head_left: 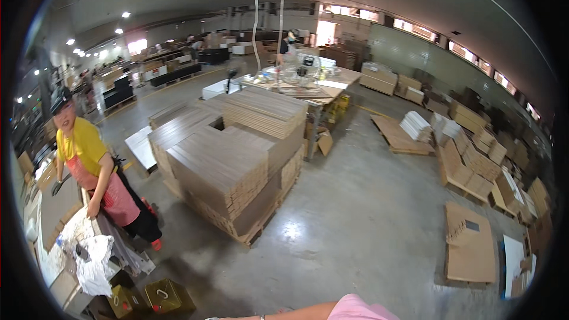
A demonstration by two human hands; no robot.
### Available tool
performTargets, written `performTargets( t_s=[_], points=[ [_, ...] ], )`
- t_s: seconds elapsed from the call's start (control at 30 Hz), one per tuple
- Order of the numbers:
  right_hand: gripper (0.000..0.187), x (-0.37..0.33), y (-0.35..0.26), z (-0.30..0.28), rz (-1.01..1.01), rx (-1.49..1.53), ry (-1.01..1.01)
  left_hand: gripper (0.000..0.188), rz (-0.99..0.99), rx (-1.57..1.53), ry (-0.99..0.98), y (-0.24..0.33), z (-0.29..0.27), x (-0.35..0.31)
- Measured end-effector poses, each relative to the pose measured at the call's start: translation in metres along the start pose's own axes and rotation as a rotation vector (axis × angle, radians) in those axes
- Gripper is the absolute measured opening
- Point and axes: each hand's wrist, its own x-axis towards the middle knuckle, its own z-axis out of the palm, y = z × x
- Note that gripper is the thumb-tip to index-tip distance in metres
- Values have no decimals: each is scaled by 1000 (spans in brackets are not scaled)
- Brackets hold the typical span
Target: The person wipes wooden panels with a cloth, applies liquid from a bottle and black stain using a sponge, and stacks the panels on a workbench.
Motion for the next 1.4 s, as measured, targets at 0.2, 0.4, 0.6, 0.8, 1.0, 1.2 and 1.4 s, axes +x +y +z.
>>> performTargets(
  t_s=[0.2, 0.4, 0.6, 0.8, 1.0, 1.2, 1.4],
  points=[
    [44, -11, -3, 25, -95, 7, 78, 45, -15, 28, -64, 6, -22, -18],
    [45, -5, -21, 32, -133, 25, 131, 48, -33, 44, -98, 11, -38, -9],
    [45, 4, -10, 35, -142, 26, 205, 50, -77, 59, -117, 23, -35, -6],
    [44, 12, 2, 22, 86, 24, 168, 53, -110, 55, -114, 24, -36, 9],
    [44, 11, 4, 19, 87, 12, 197, 56, -127, 37, -108, 21, -40, 19],
    [45, 9, -2, 37, -194, -39, 318, 59, -131, -12, -93, 17, -54, 24],
    [42, -14, 54, 32, 270, -104, 145, 63, -151, -47, -95, 13, -71, 30]
  ],
)
